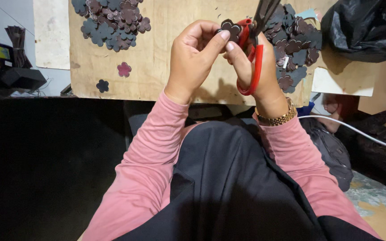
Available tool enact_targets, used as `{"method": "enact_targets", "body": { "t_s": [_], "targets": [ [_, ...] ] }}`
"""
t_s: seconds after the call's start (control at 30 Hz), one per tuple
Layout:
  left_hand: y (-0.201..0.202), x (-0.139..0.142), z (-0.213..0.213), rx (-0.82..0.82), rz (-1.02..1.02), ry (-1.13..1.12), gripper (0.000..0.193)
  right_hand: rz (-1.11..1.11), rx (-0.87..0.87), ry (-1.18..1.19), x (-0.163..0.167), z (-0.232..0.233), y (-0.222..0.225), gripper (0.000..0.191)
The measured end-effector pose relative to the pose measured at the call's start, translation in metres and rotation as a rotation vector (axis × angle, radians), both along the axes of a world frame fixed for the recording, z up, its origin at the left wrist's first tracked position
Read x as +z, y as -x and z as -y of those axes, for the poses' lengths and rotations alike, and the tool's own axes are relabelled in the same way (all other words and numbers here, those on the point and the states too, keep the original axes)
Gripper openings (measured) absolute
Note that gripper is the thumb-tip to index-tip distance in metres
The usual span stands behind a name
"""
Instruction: The person sits at a workbench and trims the edges of small flower-shaped leather pieces with red-handled shears, holding each piece in one hand while cutting with the other, then sets the trimmed piece on a pile on the table and picks up the next one.
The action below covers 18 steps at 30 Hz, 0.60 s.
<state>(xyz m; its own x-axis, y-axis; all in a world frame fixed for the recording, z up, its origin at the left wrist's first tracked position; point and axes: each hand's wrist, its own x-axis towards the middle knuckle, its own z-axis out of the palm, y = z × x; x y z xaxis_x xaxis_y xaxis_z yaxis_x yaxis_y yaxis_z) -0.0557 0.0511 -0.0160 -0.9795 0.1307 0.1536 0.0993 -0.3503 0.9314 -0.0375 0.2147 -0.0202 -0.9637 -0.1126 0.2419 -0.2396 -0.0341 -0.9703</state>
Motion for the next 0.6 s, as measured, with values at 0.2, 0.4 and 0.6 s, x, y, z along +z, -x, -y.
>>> {"method": "enact_targets", "body": {
  "t_s": [0.2, 0.4, 0.6],
  "targets": [
    [0.0011, 0.0063, 0.0003, -0.033, 0.041, -0.106, 0.011, 0.055, 0.039, 0.096, 0.0021, 0.0058, -0.0003, 0.021],
    [-0.0018, 0.0081, 0.0033, 0.018, 0.095, 0.021, 0.014, 0.011, 0.146, 0.131, 0.0006, 0.0016, -0.0043, 0.018],
    [-0.0052, 0.0094, -0.0022, -0.001, 0.100, -0.101, 0.012, 0.025, 0.203, 0.128, 0.0017, -0.0039, -0.0048, 0.022]
  ]
}}
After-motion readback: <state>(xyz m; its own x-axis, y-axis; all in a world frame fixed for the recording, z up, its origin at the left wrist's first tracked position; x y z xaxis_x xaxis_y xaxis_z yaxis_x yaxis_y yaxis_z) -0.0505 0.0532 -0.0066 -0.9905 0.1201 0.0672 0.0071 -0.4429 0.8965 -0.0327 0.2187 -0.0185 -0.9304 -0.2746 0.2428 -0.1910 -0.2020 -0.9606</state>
